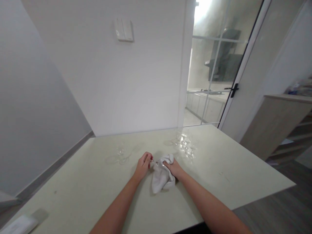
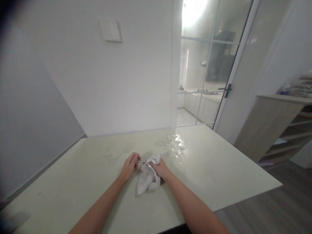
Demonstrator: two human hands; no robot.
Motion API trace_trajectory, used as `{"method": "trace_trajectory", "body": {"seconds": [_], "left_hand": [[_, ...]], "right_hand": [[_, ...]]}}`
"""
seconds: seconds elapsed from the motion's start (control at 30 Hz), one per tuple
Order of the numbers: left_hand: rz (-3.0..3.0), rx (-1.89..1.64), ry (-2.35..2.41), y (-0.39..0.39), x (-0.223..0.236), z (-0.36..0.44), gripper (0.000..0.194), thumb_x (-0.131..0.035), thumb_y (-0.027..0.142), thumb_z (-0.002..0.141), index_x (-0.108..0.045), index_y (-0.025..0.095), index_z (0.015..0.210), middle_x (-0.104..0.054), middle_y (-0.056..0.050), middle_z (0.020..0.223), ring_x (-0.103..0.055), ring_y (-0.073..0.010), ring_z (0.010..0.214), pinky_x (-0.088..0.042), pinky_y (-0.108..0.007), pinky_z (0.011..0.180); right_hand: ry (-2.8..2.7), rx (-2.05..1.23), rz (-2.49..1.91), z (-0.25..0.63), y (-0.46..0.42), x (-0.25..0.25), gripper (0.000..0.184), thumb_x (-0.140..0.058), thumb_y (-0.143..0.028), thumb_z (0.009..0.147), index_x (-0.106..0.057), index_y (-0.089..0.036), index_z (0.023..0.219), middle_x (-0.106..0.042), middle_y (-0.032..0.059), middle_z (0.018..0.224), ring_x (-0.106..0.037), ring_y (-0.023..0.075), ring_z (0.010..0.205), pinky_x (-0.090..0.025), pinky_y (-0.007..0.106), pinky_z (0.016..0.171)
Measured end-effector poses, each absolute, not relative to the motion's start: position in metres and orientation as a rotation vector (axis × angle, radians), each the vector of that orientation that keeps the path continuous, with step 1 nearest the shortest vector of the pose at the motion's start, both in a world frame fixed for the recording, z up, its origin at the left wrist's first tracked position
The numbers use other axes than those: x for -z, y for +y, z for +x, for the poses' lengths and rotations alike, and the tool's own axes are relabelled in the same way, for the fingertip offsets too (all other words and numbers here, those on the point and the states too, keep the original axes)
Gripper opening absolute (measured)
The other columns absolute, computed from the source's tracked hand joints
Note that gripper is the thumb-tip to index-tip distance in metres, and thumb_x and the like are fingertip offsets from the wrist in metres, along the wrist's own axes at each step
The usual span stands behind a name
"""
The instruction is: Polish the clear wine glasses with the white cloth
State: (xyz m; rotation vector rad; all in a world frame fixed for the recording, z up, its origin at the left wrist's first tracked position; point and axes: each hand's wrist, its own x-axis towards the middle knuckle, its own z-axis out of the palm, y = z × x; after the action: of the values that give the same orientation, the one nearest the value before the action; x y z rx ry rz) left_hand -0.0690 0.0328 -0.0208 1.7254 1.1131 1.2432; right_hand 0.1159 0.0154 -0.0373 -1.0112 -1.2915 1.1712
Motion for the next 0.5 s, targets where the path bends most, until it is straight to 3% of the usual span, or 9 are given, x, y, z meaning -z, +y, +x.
{"method": "trace_trajectory", "body": {"seconds": [0.2, 0.3, 0.5], "left_hand": [[1.812, -1.211, 1.096, 0.029, 0.017, -0.069, 0.03, -0.052, 0.048, 0.086, -0.052, 0.019, 0.091, -0.054, 0.001, 0.074, -0.049, -0.0118, 0.059, -0.038, -0.023, 0.055], [1.924, -1.167, 1.065, 0.026, 0.016, -0.07, 0.031, -0.053, 0.048, 0.084, -0.056, 0.018, 0.092, -0.056, 0.0, 0.075, -0.049, -0.0132, 0.063, -0.038, -0.023, 0.059], [2.022, -1.05, 1.109, 0.024, 0.018, -0.067, 0.029, -0.055, 0.047, 0.084, -0.058, 0.018, 0.085, -0.056, 0.001, 0.069, -0.047, -0.0128, 0.06, -0.034, -0.023, 0.057]], "right_hand": [[-0.73, -1.516, -0.878, 0.113, 0.015, 0.027, 0.028, -0.073, -0.028, 0.055, -0.064, -0.016, 0.079, -0.071, 0.0035, 0.072, -0.064, 0.0217, 0.067, -0.05, 0.033, 0.066], [-0.598, -1.65, -0.78, 0.118, 0.016, 0.018, 0.02, -0.062, -0.031, 0.061, -0.063, -0.017, 0.074, -0.07, 0.0055, 0.069, -0.067, 0.0243, 0.072, -0.051, 0.034, 0.069], [-0.65, -1.767, -0.668, 0.128, 0.016, 0.013, 0.024, -0.053, -0.035, 0.066, -0.064, -0.016, 0.076, -0.072, 0.0077, 0.075, -0.068, 0.0263, 0.08, -0.052, 0.036, 0.074]]}}
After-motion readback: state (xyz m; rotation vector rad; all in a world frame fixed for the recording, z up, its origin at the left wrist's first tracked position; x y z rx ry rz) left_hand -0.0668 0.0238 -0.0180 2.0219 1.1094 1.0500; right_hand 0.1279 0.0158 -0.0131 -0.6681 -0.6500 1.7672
